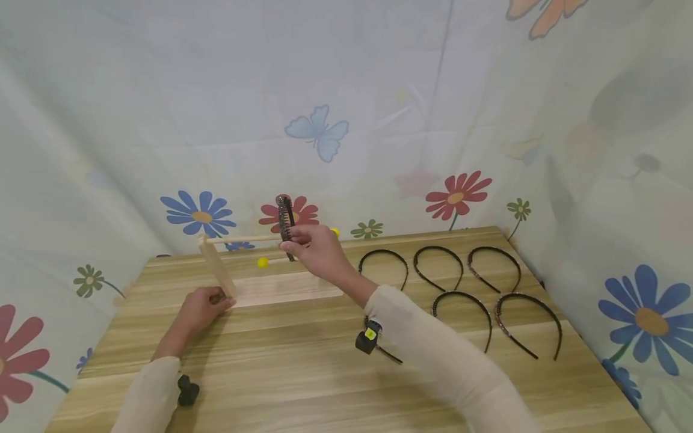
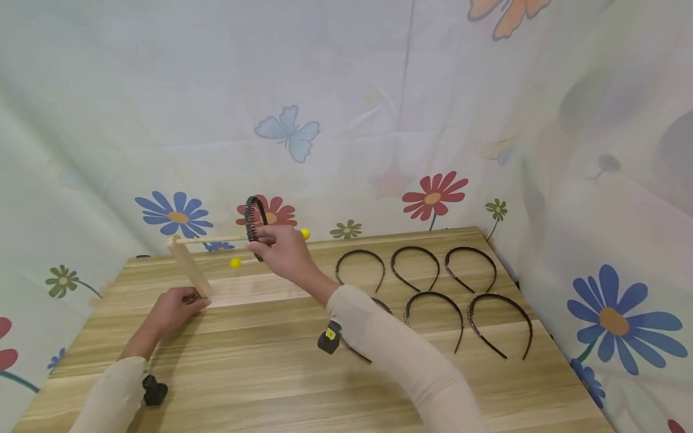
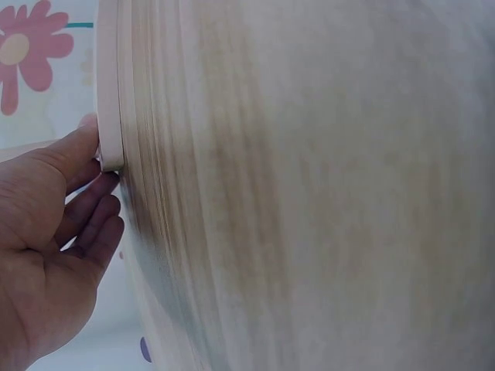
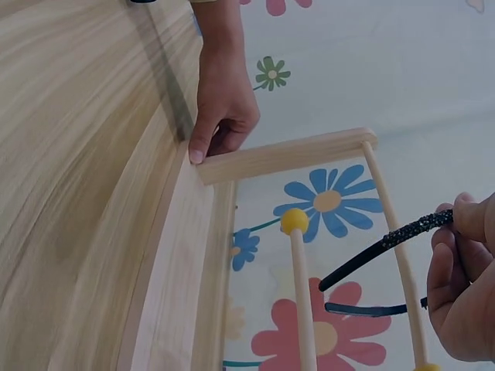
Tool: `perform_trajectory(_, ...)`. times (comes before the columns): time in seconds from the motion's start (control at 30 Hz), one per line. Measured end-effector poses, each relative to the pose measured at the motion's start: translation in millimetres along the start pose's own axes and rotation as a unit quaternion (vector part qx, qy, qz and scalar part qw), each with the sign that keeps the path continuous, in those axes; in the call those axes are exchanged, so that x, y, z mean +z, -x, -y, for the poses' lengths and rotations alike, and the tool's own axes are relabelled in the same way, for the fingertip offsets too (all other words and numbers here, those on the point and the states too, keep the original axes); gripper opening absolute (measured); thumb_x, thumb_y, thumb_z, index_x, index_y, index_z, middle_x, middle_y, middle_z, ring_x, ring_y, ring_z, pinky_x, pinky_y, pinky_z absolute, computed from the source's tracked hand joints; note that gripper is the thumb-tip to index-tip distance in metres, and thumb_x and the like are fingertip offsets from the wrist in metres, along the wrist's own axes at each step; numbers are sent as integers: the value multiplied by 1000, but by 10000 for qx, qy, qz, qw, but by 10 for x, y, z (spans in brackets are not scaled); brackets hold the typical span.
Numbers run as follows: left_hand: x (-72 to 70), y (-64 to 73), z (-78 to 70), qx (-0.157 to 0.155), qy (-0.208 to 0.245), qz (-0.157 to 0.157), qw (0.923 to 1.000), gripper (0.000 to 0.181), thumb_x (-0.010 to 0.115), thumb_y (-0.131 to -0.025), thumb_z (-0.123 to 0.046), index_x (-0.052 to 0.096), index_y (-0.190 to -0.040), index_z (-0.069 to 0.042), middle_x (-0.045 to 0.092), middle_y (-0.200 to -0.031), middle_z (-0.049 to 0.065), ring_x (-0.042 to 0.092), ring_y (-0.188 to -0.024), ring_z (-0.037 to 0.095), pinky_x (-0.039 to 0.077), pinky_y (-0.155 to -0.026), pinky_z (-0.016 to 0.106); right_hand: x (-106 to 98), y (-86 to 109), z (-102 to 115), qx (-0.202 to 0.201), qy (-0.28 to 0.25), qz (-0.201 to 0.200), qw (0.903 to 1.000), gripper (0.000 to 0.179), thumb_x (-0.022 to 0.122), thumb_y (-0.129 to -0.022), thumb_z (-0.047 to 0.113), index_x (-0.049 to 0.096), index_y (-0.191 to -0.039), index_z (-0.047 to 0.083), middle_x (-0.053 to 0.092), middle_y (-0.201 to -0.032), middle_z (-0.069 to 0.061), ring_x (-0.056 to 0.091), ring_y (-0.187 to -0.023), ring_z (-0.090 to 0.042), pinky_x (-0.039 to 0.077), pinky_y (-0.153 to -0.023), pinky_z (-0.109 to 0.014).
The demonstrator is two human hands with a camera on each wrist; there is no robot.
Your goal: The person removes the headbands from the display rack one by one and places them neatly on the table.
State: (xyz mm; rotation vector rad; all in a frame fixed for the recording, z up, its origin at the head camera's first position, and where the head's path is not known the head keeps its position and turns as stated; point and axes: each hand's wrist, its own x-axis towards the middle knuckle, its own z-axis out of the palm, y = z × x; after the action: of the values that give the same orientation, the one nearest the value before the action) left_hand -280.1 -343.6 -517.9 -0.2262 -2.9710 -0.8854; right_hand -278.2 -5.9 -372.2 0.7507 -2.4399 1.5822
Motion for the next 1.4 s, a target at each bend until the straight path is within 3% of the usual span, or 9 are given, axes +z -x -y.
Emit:
perform_trajectory(0.3,-11,0,-21,6,-51,-7,10000,31,72,-97,-23,72,-115,3,73,-111,20,62,-89,23,49,-76,41,-207,22,-3,-71,261,-151,9995,30,76,-94,21,74,-120,5,77,-109,-7,73,-94,-15,55,-69,-23)
perform_trajectory(0.7,4,-7,17,-43,-14,21,10000,36,71,-98,-27,70,-119,4,71,-118,24,67,-106,36,52,-86,53,-423,78,-23,223,165,-302,9992,38,76,-95,23,70,-126,2,75,-112,-10,71,-99,-19,57,-72,-28)
perform_trajectory(1.03,-3,-10,-7,-124,-13,55,9999,37,71,-99,-27,70,-119,4,70,-118,24,65,-101,31,51,-86,51,-559,122,-54,137,395,-494,9979,34,76,-94,26,74,-120,4,76,-110,-10,72,-99,-20,58,-73,-31)
perform_trajectory(1.4,-1,-9,-2,-54,5,44,10000,36,72,-98,-25,70,-118,5,72,-115,23,65,-96,28,51,-80,45,-595,187,-58,330,40,-496,9982,37,79,-92,26,73,-119,1,76,-105,-10,72,-94,-18,57,-73,-31)
